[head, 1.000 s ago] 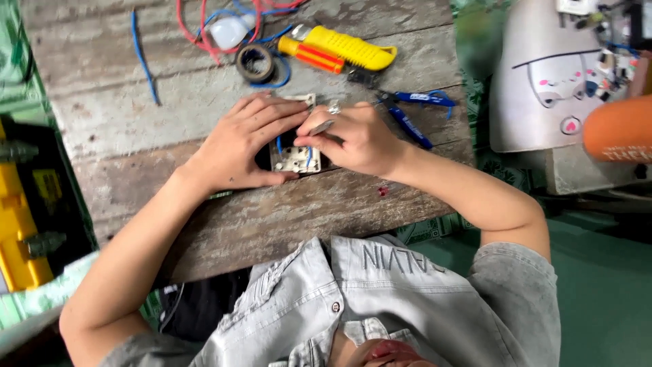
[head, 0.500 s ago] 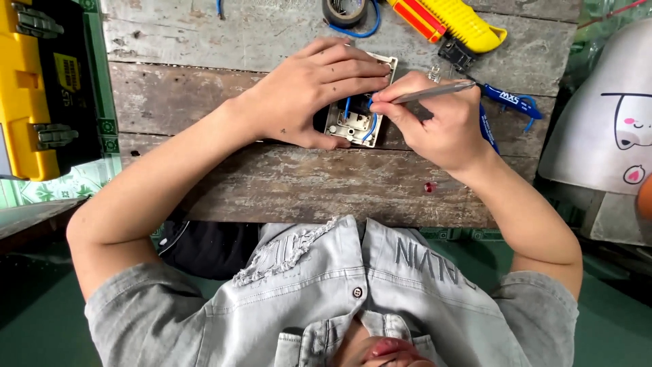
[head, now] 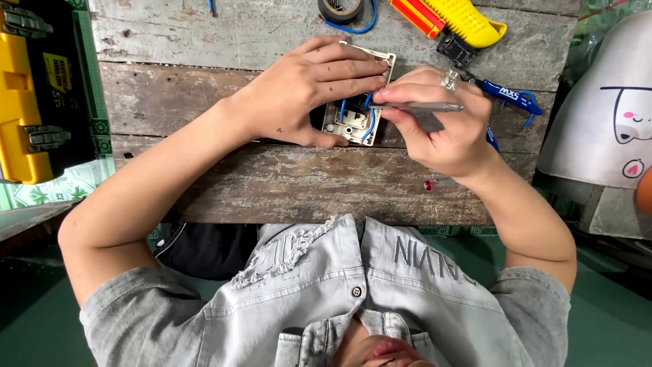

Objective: The person connects blue wires to a white electrical switch using a screwdriver. They strip wire ends, insert them into terminal screws, and tighten the connections. The person also uses electrical tape to wrap the wire ends.

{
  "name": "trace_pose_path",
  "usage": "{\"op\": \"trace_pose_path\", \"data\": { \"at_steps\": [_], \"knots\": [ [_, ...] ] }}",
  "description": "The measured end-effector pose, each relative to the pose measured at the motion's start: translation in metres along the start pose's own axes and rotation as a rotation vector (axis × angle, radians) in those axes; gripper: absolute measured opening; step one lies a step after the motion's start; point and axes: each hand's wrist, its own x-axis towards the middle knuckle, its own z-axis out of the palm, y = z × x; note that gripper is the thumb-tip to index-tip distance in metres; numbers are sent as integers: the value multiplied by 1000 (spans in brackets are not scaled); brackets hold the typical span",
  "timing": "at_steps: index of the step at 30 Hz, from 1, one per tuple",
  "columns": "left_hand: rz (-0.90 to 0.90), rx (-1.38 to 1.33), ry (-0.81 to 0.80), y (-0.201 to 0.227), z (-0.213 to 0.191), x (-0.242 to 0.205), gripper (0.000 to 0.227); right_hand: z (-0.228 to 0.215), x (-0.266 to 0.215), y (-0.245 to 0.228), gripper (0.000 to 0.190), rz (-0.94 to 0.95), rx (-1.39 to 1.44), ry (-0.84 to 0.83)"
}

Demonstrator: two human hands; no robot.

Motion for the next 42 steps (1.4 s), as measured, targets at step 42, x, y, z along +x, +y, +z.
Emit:
{"op": "trace_pose_path", "data": {
  "at_steps": [42],
  "knots": [
    [49,0,31,-3,1,0,71,3,-3,-10,13,37,-48,-5]
  ]
}}
